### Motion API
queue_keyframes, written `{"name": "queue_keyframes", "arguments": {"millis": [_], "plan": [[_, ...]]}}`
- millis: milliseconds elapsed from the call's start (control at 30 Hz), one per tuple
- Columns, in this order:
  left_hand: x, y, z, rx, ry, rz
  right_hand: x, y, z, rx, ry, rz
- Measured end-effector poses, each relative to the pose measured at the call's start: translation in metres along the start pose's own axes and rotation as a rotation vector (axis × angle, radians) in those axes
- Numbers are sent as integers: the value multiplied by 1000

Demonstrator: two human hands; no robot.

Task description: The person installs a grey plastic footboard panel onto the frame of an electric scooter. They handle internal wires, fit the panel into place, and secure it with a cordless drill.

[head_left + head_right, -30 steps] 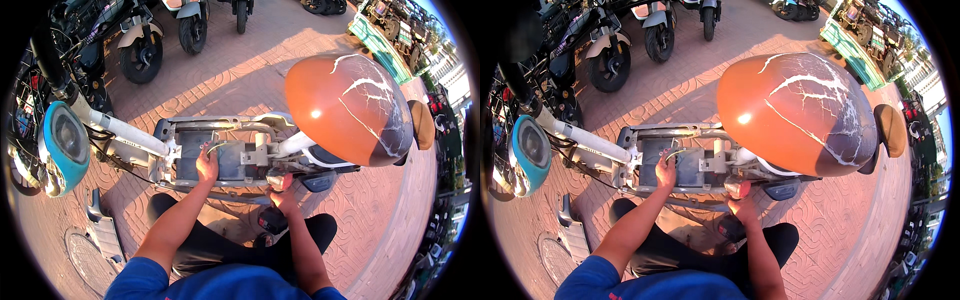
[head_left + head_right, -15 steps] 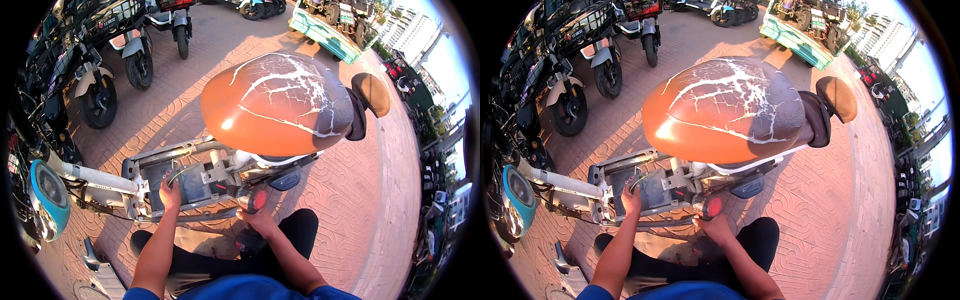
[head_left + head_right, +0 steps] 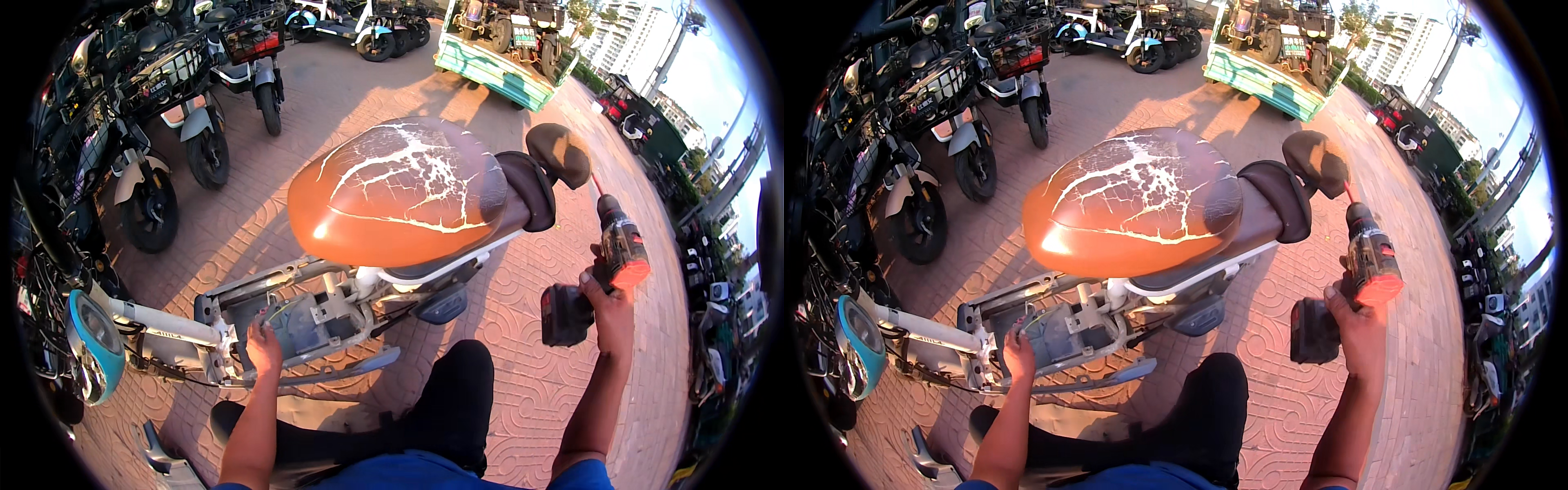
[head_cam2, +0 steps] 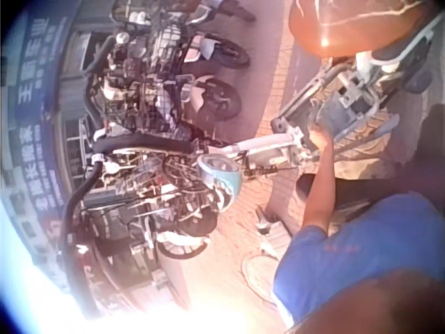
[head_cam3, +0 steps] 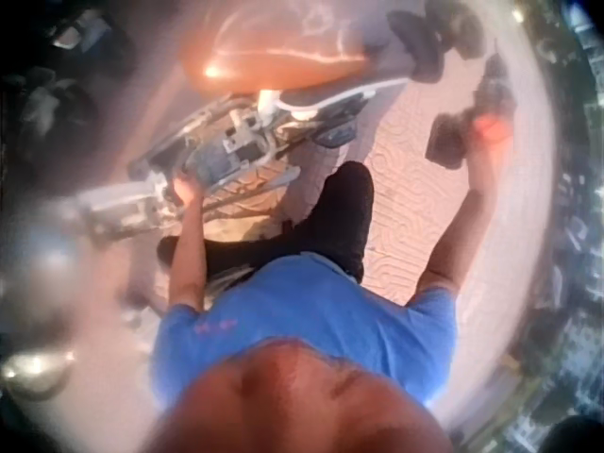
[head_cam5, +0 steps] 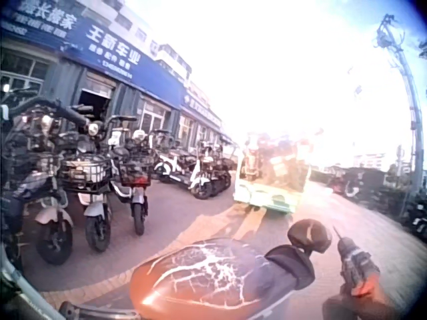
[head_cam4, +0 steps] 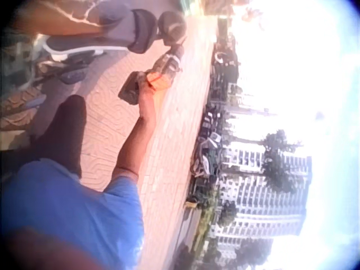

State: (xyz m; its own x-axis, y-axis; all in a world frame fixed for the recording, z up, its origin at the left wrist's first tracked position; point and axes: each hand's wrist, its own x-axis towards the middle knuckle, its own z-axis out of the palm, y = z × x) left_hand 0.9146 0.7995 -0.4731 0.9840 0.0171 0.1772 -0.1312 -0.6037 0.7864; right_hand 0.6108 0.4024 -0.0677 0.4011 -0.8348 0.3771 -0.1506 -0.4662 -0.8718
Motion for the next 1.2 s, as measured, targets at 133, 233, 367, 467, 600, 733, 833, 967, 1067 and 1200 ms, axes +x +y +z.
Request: {"name": "queue_keyframes", "arguments": {"millis": [133,233,367,467,600,733,833,967,1067,1200], "plan": [[-12,-5,-7,109,-14,170,91,-7,6,-563,-319,-45],[-24,6,-17,176,-25,169,127,26,43,-643,-282,-479],[-36,20,-26,151,-32,190,165,74,89,-690,-474,-733],[-42,28,-26,120,-106,137,164,90,119,-746,-561,-815],[-52,43,-22,211,-203,19,153,76,134,-509,-793,-791],[-50,67,6,249,-310,-59,166,78,117,-530,-664,-813],[-44,95,24,198,-399,-251,180,39,103,-485,-626,-580],[-35,110,47,255,-430,-365,191,-5,125,-221,-483,-750],[-27,107,57,337,-419,-474,173,-47,171,-81,-573,-715],[-15,117,69,443,-397,-622,146,-96,225,-269,-600,-892]]}}
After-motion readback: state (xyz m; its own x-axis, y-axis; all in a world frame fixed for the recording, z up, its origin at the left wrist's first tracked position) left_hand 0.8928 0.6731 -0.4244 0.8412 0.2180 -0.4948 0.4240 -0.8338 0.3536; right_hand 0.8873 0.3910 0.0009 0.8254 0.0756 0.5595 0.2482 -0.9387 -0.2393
